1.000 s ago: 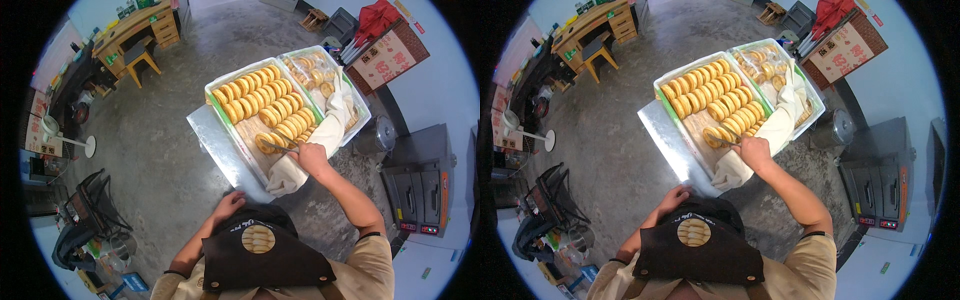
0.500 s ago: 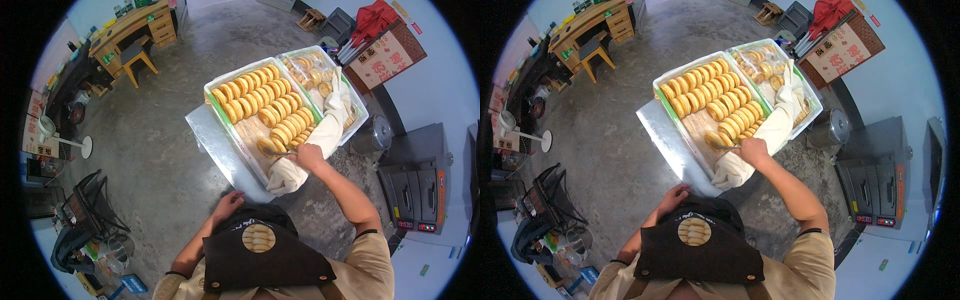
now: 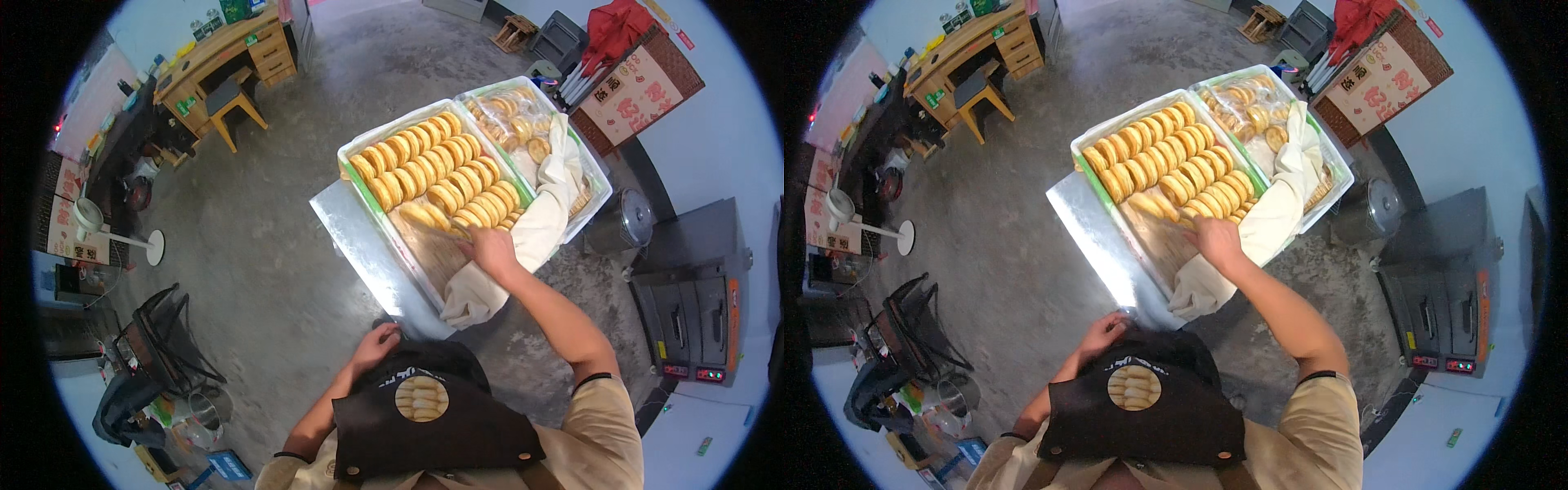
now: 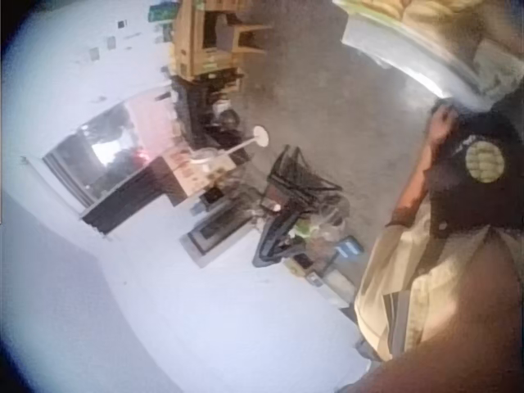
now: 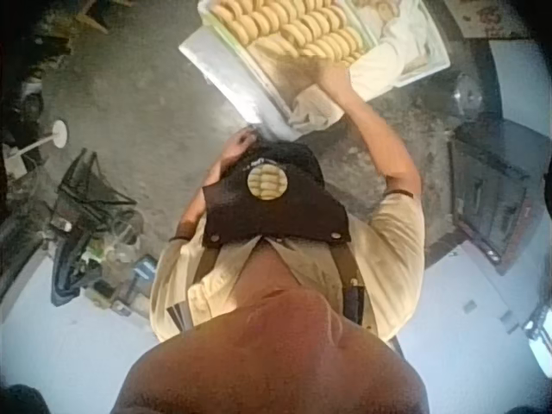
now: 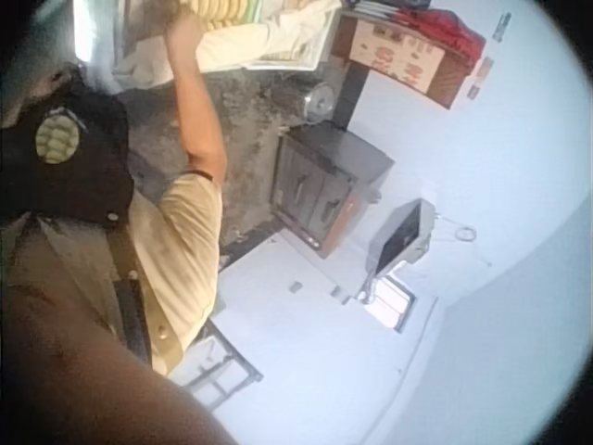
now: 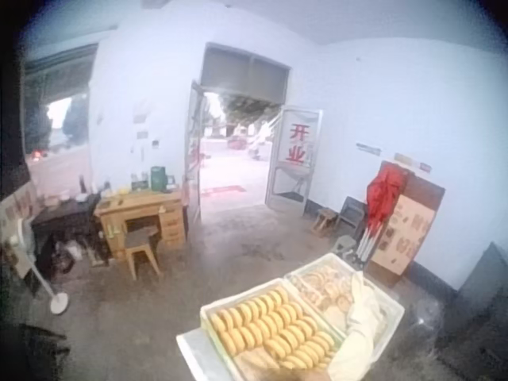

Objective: The person arranges round buns in a tray using tongs, then covers them with a white cloth. Afterward, they scrape a metal tray with a small scraper and a larger spatula to remove residue.

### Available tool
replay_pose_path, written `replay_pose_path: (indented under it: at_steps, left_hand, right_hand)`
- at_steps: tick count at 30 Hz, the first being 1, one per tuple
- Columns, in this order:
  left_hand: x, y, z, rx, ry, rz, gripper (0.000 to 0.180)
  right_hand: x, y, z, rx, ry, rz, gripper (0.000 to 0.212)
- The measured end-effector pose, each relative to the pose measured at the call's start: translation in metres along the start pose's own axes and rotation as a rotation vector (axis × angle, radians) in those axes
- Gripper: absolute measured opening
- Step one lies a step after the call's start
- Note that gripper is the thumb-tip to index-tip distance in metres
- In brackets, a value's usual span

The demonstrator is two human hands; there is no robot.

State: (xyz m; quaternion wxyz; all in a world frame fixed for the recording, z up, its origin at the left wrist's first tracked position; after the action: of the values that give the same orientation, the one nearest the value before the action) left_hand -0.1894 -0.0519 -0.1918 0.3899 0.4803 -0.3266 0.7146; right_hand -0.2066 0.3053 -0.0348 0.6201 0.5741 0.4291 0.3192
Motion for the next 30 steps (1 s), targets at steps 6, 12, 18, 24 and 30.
replay_pose_path:
  at_steps: [6,12,18,24,30]
  left_hand:
    - [0.001,-0.007,-0.005,0.029,-0.025,0.063,0.04]
    - [-0.004,0.001,0.002,0.067,-0.036,0.076,0.04]
    - [-0.009,-0.003,-0.007,0.064,-0.033,0.12,0.039]
    - [-0.023,0.004,-0.002,0.102,-0.018,0.148,0.036]
    - [0.05,-0.022,-0.033,0.101,-0.089,0.144,0.03]
  right_hand:
    - [0.029,-0.011,-0.049,-0.104,-0.044,0.168,0.06]
    - [0.027,0.021,-0.024,-0.122,-0.132,0.13,0.053]
    - [0.019,0.039,0.006,-0.071,-0.234,0.045,0.05]
    - [0.021,0.08,0.036,-0.079,-0.31,-0.091,0.049]
    - [0.077,0.046,0.084,-0.133,-0.43,-0.246,0.051]
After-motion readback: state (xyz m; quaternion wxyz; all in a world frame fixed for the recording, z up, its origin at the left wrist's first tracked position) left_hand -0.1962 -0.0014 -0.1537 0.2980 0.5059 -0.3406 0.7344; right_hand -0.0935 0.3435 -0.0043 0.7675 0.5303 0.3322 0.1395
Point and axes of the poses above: each hand's wrist, its own z-axis away from the middle knuckle, its own y-axis out of the back of the hand, x = y × z, the point moved 8 cm from there along -z, towards the middle knuckle, and after that the axes turned 8 degrees about -y, right-handed, at the moved point
